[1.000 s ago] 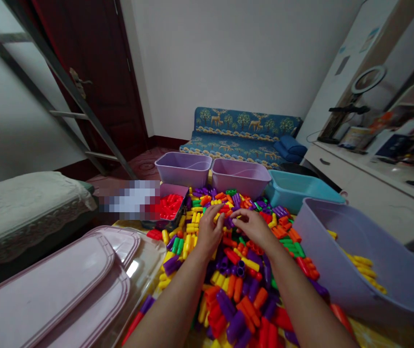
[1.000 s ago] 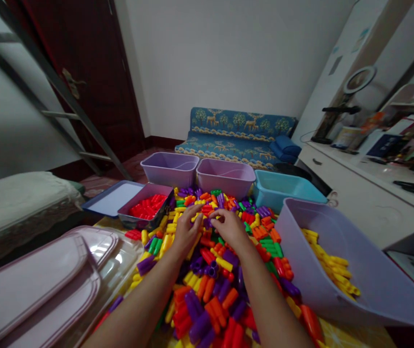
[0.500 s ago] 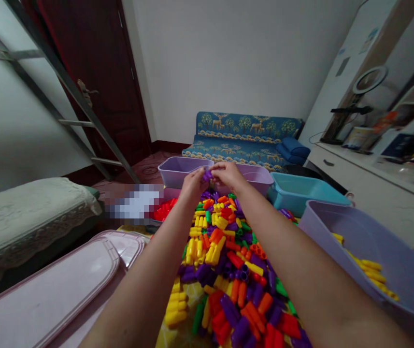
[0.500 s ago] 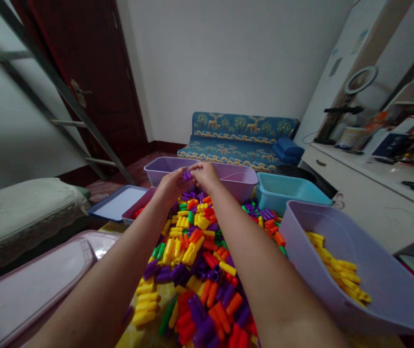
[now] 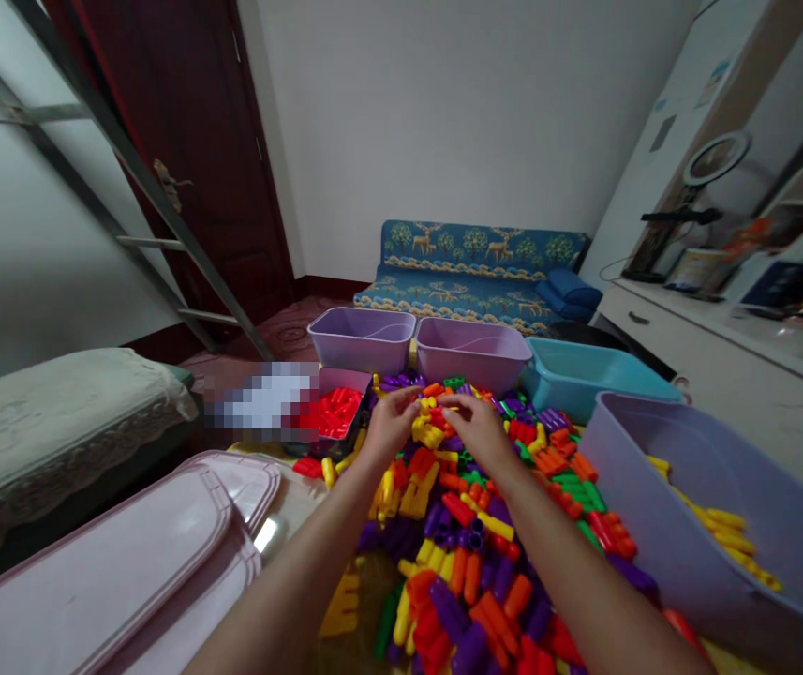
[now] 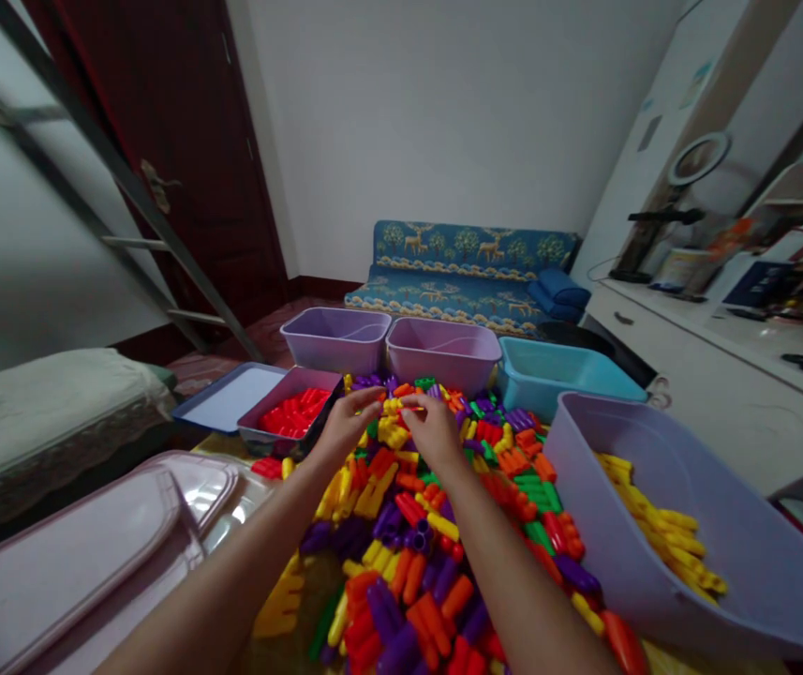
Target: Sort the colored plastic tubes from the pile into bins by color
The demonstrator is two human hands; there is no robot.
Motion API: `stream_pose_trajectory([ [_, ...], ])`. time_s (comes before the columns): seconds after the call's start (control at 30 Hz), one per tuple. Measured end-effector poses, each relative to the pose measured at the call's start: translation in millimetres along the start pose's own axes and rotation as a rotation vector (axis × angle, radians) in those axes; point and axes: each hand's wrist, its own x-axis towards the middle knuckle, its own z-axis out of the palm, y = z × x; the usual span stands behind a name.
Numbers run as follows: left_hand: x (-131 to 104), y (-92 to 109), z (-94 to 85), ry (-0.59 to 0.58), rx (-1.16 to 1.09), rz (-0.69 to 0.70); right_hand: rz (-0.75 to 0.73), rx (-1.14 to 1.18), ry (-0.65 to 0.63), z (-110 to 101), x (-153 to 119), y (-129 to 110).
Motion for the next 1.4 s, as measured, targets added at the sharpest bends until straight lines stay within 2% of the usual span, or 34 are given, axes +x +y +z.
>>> stream_pose_trajectory([
  [0.13,-32,-7,4.2,-0.112,0.385,0.302,0.013,-0.067,-0.001,-20,-38,21],
  [0.23,-36,-2,-2.7,-0.067,0.614,0.442,-0.009,-0.107,0.017,-23,-54,27],
  [0.33,-31,-2,-10.7,-0.004,0.862,0.373,-0.005,-0.11,0.035,-20,-62,28],
  [0.43,-27,-9,-12.6,-0.067,1.005,0.236,0.006,-0.083,0.066,-17,-64,30],
  [0.53,-28,-16,-6.5,-0.135,1.096,0.233,0.014,-0.091,0.124,-17,-64,35],
  [0.6,-31,-17,0.4,-0.155,1.102,0.274,0.017,-0.145,0.152,-17,-64,39],
  [0.7,-35,-9,11.6,-0.195,1.119,0.31,0.02,-0.244,0.122,-16,-64,41],
  [0.83,-38,5,26.4,-0.174,1.235,0.15,0.056,-0.29,0.088,-14,-65,37],
  [0.9,-38,6,33.8,-0.161,1.22,0.097,0.082,-0.318,0.062,-14,-64,34],
  [1.03,-36,-3,45.0,-0.215,1.074,0.16,0.018,-0.365,-0.012,-14,-63,34],
  [1.1,-34,-10,47.2,-0.204,1.025,0.181,-0.02,-0.36,-0.033,-14,-63,36],
  [1.3,-27,-27,42.9,-0.158,0.83,0.141,-0.099,-0.148,-0.091,-13,-63,40],
  [1.4,-24,-34,40.6,-0.14,0.74,0.154,-0.141,-0.132,-0.078,-12,-63,39],
])
